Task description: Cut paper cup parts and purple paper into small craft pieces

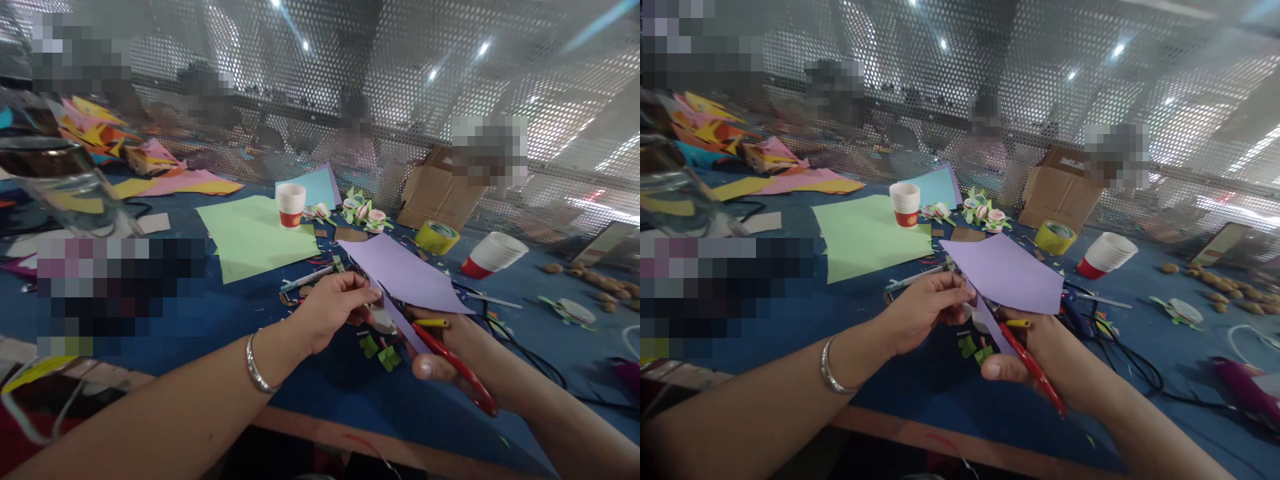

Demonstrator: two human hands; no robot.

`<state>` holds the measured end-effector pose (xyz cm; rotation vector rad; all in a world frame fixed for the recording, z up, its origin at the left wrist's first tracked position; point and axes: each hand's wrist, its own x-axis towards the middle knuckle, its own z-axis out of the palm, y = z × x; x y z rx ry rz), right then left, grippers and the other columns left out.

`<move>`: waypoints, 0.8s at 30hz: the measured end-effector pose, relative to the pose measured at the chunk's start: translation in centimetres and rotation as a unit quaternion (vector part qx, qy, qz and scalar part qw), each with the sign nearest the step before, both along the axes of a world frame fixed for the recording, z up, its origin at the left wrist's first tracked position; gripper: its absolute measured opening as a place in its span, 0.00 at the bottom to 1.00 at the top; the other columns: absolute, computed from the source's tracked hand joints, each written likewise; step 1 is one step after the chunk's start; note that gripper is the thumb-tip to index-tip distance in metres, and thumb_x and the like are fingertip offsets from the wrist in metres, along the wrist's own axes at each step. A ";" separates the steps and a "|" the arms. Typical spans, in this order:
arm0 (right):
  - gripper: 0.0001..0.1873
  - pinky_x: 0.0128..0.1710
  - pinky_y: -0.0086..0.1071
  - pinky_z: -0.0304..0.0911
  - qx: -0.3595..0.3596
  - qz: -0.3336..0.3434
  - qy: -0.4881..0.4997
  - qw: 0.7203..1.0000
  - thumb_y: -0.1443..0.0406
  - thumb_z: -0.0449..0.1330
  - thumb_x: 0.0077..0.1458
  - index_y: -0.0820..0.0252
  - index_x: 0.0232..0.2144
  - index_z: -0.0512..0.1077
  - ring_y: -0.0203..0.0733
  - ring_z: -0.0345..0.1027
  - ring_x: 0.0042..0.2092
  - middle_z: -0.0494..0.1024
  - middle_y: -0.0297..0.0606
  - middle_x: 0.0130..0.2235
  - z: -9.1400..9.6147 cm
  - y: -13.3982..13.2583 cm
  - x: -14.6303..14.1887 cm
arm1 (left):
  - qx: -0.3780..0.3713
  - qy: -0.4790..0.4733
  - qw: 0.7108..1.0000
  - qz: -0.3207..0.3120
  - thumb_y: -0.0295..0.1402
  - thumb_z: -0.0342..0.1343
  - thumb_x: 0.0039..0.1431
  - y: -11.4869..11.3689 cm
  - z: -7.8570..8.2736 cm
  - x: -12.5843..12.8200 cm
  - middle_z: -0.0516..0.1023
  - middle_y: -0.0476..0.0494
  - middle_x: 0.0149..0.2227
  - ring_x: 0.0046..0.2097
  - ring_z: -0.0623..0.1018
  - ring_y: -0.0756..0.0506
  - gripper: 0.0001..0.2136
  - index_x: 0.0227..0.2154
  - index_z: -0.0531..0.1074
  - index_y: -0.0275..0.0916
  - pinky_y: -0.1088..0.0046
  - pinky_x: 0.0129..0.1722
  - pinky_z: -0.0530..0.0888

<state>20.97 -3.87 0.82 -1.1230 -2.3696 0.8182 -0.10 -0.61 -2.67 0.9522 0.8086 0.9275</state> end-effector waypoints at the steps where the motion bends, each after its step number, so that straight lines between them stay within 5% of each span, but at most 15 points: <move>1: 0.33 0.27 0.28 0.69 -0.043 -0.001 0.009 0.999 0.40 0.61 0.54 0.62 0.45 0.77 0.39 0.69 0.28 0.75 0.38 0.28 0.0 0.0 0.0 | 0.000 -0.001 1.000 -0.003 0.35 0.67 0.50 0.0 0.0 0.0 0.73 0.53 0.24 0.23 0.73 0.55 0.12 0.26 0.69 0.36 0.77 0.26 0.66; 5: 0.32 0.20 0.27 0.68 -0.180 -0.049 0.053 0.981 0.44 0.63 0.54 0.63 0.49 0.73 0.37 0.69 0.25 0.75 0.39 0.33 -0.5 0.1 -0.1 | -0.004 0.000 1.000 -0.017 0.36 0.70 0.45 -0.2 0.0 0.1 0.74 0.52 0.25 0.23 0.73 0.54 0.14 0.26 0.72 0.34 0.77 0.25 0.65; 12: 0.30 0.14 0.24 0.60 -0.190 -0.103 0.055 0.975 0.46 0.66 0.51 0.63 0.47 0.73 0.35 0.65 0.19 0.70 0.33 0.23 -0.9 0.1 -0.5 | -0.014 0.003 1.000 -0.016 0.38 0.72 0.42 -0.1 0.1 0.2 0.76 0.50 0.26 0.23 0.73 0.54 0.15 0.26 0.73 0.34 0.75 0.26 0.64; 19: 0.22 0.33 0.31 0.72 -0.023 -0.083 -0.010 0.996 0.47 0.62 0.57 0.60 0.34 0.78 0.44 0.73 0.34 0.75 0.39 0.27 -1.3 1.1 -0.4 | -0.018 -0.005 1.000 -0.018 0.38 0.72 0.42 -0.2 0.1 0.2 0.74 0.52 0.25 0.23 0.72 0.54 0.16 0.25 0.71 0.35 0.75 0.26 0.64; 24: 0.24 0.31 0.33 0.71 0.012 -0.096 -0.039 0.995 0.45 0.58 0.60 0.58 0.29 0.76 0.45 0.73 0.34 0.73 0.39 0.26 -1.7 1.1 -0.2 | -0.020 -0.004 0.999 -0.027 0.38 0.70 0.46 -0.2 0.2 0.1 0.73 0.52 0.22 0.23 0.72 0.54 0.14 0.25 0.71 0.35 0.76 0.25 0.63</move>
